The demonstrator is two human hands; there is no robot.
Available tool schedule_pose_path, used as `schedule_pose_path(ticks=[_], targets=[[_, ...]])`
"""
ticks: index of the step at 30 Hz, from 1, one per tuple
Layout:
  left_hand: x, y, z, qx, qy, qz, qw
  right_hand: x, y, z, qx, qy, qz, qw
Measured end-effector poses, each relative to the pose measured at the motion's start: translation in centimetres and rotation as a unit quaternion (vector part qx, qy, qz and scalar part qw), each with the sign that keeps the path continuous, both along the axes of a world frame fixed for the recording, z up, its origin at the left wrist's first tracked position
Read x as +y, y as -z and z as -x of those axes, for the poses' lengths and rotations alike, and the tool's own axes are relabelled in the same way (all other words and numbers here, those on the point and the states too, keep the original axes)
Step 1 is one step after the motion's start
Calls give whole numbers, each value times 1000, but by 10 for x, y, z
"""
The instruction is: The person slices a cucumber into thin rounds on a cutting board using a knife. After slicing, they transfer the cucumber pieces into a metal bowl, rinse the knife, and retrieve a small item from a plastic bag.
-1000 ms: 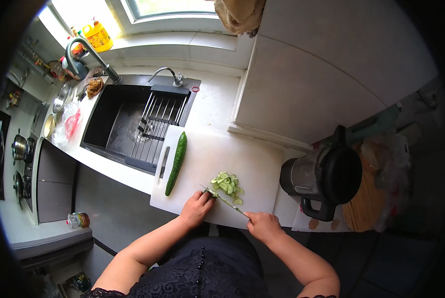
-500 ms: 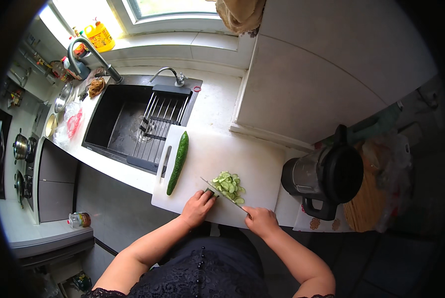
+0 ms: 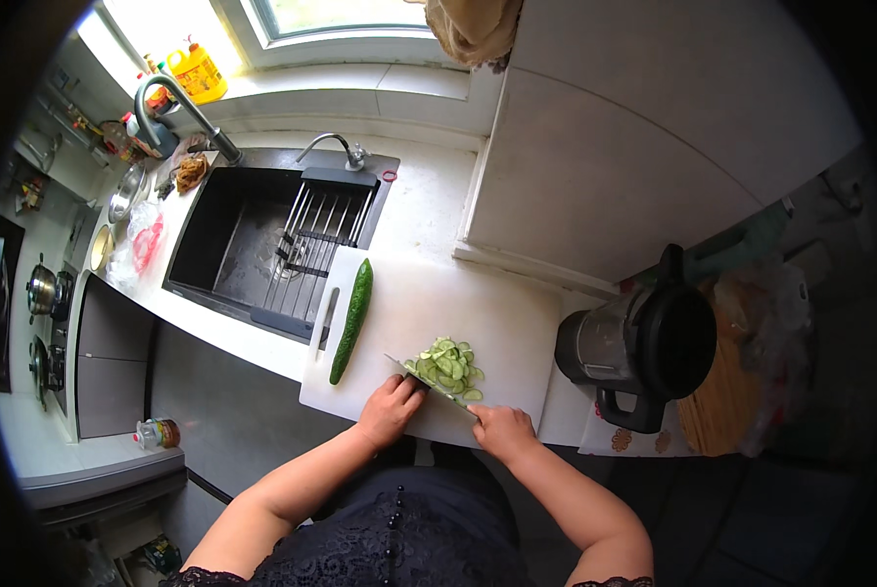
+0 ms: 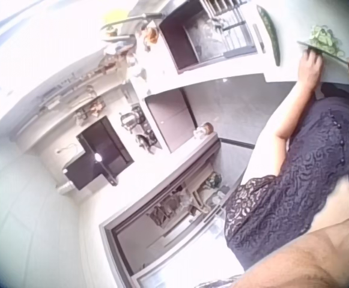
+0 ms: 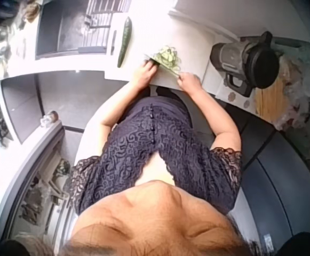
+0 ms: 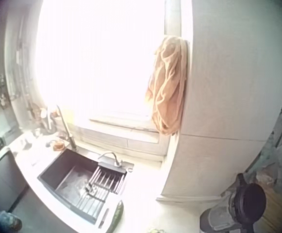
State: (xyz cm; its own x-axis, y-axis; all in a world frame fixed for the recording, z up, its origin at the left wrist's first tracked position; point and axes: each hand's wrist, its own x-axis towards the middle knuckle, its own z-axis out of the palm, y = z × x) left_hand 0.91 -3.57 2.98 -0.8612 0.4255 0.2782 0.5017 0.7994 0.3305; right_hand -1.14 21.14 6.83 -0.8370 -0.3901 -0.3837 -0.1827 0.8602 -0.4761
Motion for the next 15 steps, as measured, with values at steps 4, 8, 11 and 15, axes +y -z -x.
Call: schedule_pose_path(ticks=[4, 8, 11, 15], targets=[[-1, 0, -1, 25, -6, 8, 1000, 5, -6, 2, -28, 34, 36, 998], [-3, 7, -4, 0, 7, -3, 1000, 15, -31, -1, -5, 7, 22, 1000], [-3, 6, -3, -3, 4, -9, 1000, 19, -39, -2, -22, -9, -3, 1000], [-2, 4, -3, -4, 4, -10, 1000, 14, -36, -1, -52, -15, -26, 998]])
